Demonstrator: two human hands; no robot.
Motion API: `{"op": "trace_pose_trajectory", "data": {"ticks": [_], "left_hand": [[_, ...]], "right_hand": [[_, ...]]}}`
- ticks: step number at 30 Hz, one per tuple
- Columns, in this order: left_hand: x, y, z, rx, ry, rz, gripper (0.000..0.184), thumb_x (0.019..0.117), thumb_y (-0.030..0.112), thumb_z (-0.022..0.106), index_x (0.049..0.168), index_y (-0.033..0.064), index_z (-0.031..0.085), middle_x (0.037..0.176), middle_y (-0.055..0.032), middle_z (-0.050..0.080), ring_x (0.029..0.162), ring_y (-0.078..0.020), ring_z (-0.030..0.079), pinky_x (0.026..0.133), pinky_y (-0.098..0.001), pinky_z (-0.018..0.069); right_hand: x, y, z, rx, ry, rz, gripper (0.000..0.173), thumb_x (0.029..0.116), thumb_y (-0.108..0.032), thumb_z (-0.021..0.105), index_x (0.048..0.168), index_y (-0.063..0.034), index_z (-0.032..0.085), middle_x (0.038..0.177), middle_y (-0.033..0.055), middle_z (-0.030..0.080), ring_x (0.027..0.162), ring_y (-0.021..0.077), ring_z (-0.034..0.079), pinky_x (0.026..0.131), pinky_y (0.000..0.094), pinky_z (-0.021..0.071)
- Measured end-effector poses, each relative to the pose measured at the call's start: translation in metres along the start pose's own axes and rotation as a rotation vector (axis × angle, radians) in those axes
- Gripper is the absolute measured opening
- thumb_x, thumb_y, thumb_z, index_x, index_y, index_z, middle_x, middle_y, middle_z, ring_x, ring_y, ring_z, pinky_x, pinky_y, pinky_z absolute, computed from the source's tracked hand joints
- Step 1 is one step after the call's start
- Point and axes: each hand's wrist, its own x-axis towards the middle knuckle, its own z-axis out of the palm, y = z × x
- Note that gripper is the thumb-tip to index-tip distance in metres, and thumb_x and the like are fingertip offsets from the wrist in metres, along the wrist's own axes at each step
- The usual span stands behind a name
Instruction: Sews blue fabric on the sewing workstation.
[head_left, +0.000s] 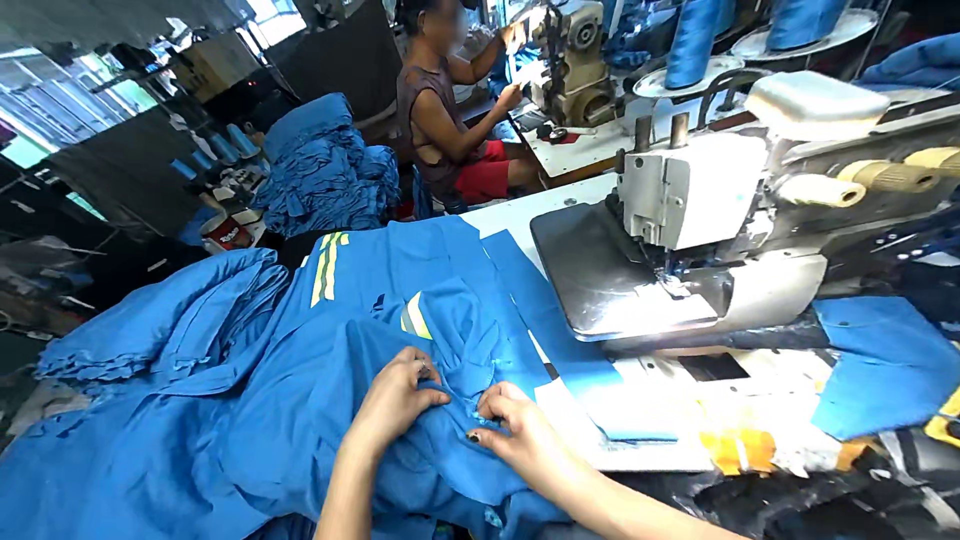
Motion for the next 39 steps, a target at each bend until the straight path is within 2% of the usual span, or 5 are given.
{"op": "trace_pose_trajectory", "data": {"ticks": [6, 11, 20, 30, 39], "left_hand": [[-0.041, 0.023, -0.005, 0.070, 0.386, 0.226, 0.009, 0.0780, 0.021, 0.082, 0.082, 0.0166, 0.075, 0.098, 0.0011, 0.063, 0.086, -0.0024, 0.063, 0.074, -0.0185, 0.0562], [-0.071, 0.064, -0.013, 0.148, 0.577, 0.317, 0.006, 0.0824, 0.014, 0.077, 0.081, 0.0083, 0.076, 0.092, -0.0084, 0.063, 0.084, -0.0079, 0.062, 0.075, -0.0167, 0.0521], [-0.087, 0.097, -0.008, 0.218, 0.822, 0.440, 0.009, 0.0918, 0.013, 0.073, 0.087, 0.0054, 0.073, 0.085, -0.0113, 0.061, 0.083, -0.0074, 0.061, 0.079, -0.0113, 0.0486], [-0.081, 0.123, 0.006, 0.116, 0.750, 0.326, 0.024, 0.0880, 0.014, 0.077, 0.108, 0.0007, 0.076, 0.088, -0.0122, 0.066, 0.078, -0.0059, 0.060, 0.073, -0.0137, 0.0495], [-0.079, 0.127, 0.008, 0.024, 0.829, 0.317, 0.011, 0.0793, 0.003, 0.077, 0.082, 0.0100, 0.069, 0.091, -0.0039, 0.053, 0.086, -0.0029, 0.053, 0.074, -0.0084, 0.0439]], "right_hand": [[-0.010, 0.004, -0.001, 0.012, 0.087, -0.103, 0.024, 0.0938, -0.025, 0.071, 0.097, -0.0008, 0.072, 0.116, 0.0136, 0.067, 0.100, 0.0140, 0.065, 0.086, 0.0260, 0.0553], [-0.018, -0.013, -0.008, 0.050, 0.099, -0.199, 0.021, 0.0916, -0.026, 0.073, 0.091, -0.0049, 0.072, 0.091, 0.0070, 0.067, 0.084, 0.0102, 0.064, 0.074, 0.0238, 0.0545], [-0.027, -0.041, -0.054, -0.157, 0.431, -0.501, 0.010, 0.0859, -0.021, 0.075, 0.086, -0.0122, 0.069, 0.085, -0.0008, 0.064, 0.079, 0.0035, 0.062, 0.069, 0.0163, 0.0536], [-0.042, -0.058, -0.091, -0.260, 0.460, -0.499, 0.008, 0.0835, -0.012, 0.075, 0.086, -0.0072, 0.070, 0.084, 0.0036, 0.067, 0.079, 0.0085, 0.064, 0.073, 0.0201, 0.0537], [-0.037, -0.045, -0.095, -0.389, 0.518, -0.516, 0.008, 0.0817, -0.018, 0.073, 0.081, -0.0141, 0.065, 0.078, -0.0023, 0.061, 0.072, 0.0052, 0.059, 0.062, 0.0166, 0.0500]]}}
